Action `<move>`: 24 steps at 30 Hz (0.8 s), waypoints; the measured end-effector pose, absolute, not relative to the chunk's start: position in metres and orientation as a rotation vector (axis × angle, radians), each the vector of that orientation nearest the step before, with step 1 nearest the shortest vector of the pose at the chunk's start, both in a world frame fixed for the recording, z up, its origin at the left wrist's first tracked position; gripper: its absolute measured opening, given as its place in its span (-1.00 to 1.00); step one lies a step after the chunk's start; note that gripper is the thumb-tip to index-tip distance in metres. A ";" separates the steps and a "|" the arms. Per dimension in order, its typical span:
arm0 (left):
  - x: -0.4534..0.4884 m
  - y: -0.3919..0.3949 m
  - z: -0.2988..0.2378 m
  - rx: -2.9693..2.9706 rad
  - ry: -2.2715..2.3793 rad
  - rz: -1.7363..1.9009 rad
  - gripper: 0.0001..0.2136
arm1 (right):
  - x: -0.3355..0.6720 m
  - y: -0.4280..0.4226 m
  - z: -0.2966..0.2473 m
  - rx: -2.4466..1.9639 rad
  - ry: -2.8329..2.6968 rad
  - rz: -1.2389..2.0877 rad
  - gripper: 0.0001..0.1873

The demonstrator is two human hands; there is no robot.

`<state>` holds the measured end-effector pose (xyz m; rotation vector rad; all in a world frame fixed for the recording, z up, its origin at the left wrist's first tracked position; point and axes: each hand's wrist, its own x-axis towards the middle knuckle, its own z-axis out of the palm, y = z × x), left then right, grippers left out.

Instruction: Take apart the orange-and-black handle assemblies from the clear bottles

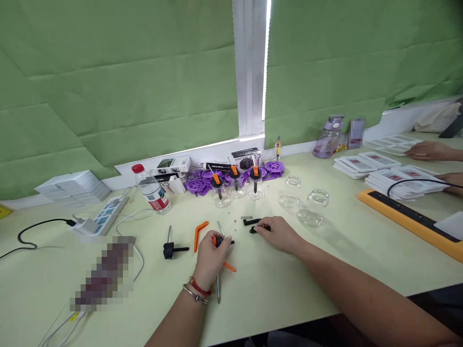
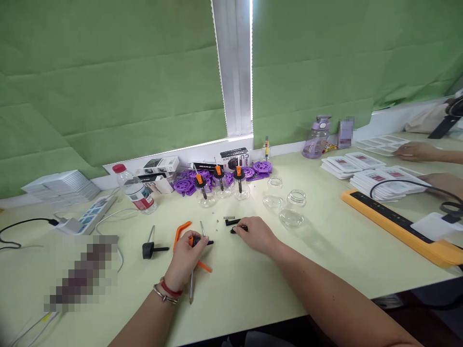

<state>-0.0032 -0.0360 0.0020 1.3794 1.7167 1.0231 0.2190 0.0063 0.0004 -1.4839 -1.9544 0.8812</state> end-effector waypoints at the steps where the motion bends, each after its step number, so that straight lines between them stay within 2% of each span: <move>1: -0.004 -0.036 0.002 1.434 1.750 1.020 -0.69 | 0.219 0.007 0.000 -1.500 -1.948 0.875 -0.70; 6: -0.007 -0.039 0.003 1.657 1.866 0.955 -0.58 | 0.224 0.012 -0.004 -1.540 -1.933 0.867 -0.70; 15: 0.004 -0.045 0.024 2.269 1.875 0.801 -0.81 | 0.225 0.014 -0.004 -1.490 -1.954 0.908 -0.70; 20: 0.029 -0.032 0.041 2.611 1.604 0.323 -0.89 | 0.226 0.013 -0.004 -1.457 -1.961 0.922 -0.71; 24: 0.047 -0.011 0.037 2.661 1.560 0.040 -0.80 | 0.226 0.012 -0.003 -1.441 -1.970 0.918 -0.71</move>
